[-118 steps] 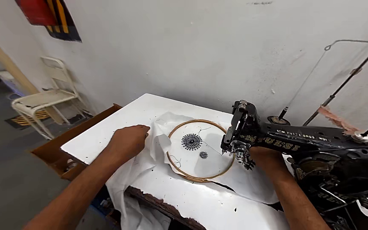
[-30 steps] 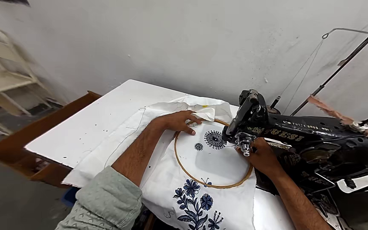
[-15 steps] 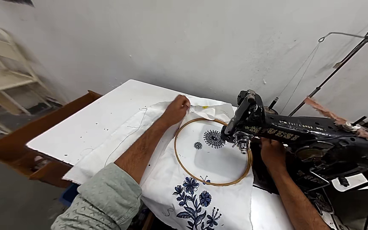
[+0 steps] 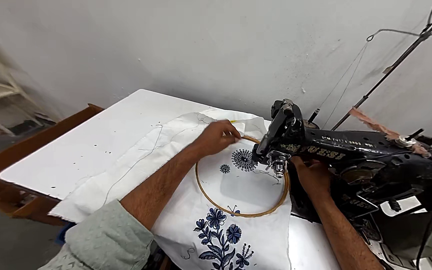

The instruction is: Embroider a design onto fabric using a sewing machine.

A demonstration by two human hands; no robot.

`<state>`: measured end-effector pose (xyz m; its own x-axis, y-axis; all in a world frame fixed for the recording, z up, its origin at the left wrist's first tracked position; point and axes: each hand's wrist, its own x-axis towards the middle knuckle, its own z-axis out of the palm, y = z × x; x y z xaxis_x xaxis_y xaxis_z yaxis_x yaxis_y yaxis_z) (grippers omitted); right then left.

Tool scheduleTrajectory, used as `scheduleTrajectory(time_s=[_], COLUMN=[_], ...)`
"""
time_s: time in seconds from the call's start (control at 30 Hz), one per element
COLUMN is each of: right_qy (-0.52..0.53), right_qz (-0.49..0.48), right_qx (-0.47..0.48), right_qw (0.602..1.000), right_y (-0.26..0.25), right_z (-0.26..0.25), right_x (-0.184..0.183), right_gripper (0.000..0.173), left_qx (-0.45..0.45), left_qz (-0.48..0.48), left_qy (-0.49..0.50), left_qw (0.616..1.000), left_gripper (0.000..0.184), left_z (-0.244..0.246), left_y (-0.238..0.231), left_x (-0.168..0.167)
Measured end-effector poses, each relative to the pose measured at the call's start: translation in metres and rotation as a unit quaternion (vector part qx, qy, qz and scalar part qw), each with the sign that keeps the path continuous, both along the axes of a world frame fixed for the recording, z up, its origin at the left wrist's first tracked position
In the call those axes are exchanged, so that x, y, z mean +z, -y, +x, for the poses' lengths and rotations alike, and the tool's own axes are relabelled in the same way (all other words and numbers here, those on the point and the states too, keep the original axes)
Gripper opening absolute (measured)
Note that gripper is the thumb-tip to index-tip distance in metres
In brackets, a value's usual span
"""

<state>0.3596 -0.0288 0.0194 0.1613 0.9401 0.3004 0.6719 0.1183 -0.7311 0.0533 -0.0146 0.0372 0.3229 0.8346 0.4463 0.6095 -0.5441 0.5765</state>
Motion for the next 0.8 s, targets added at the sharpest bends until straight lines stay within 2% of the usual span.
scheduleTrajectory(time_s=[0.1, 0.13, 0.2, 0.27, 0.4, 0.53, 0.6, 0.7, 0.8], right_qy=[0.01, 0.046, 0.096, 0.11, 0.118, 0.132, 0.091, -0.011, 0.009], right_qz=[0.013, 0.016, 0.002, 0.044, 0.111, 0.072, 0.054, 0.021, 0.03], right_qx=[0.161, 0.21, 0.275, 0.282, 0.268, 0.186, 0.099, 0.0, 0.018], right_qw=[0.987, 0.976, 0.957, 0.952, 0.95, 0.971, 0.989, 1.0, 0.999], right_y=[-0.004, -0.004, -0.003, -0.005, -0.009, -0.002, -0.003, -0.004, -0.003], right_z=[0.004, 0.005, 0.004, 0.003, 0.0, -0.004, -0.005, 0.001, 0.001], right_x=[-0.012, -0.014, -0.015, -0.021, -0.026, -0.019, -0.015, -0.008, -0.006], right_gripper=[0.015, 0.018, 0.031, 0.025, 0.012, 0.016, 0.028, 0.035, 0.031], left_qx=[-0.15, -0.171, -0.168, -0.136, -0.143, -0.144, -0.139, -0.119, -0.065], left_qz=[-0.097, -0.122, -0.151, -0.143, -0.104, -0.086, -0.098, -0.111, -0.086], left_qy=[0.002, -0.008, -0.039, -0.084, -0.138, -0.121, -0.093, -0.079, -0.087], left_qw=[0.984, 0.978, 0.973, 0.977, 0.974, 0.978, 0.981, 0.983, 0.99], left_gripper=[0.011, 0.012, 0.015, 0.016, 0.013, 0.011, 0.013, 0.015, 0.016], left_z=[0.023, 0.029, 0.038, 0.043, 0.043, 0.042, 0.039, 0.031, 0.014], left_y=[0.005, 0.008, 0.013, 0.015, 0.015, 0.014, 0.013, 0.009, -0.006], left_x=[-0.011, -0.012, -0.01, -0.007, -0.002, -0.007, -0.009, -0.008, -0.013])
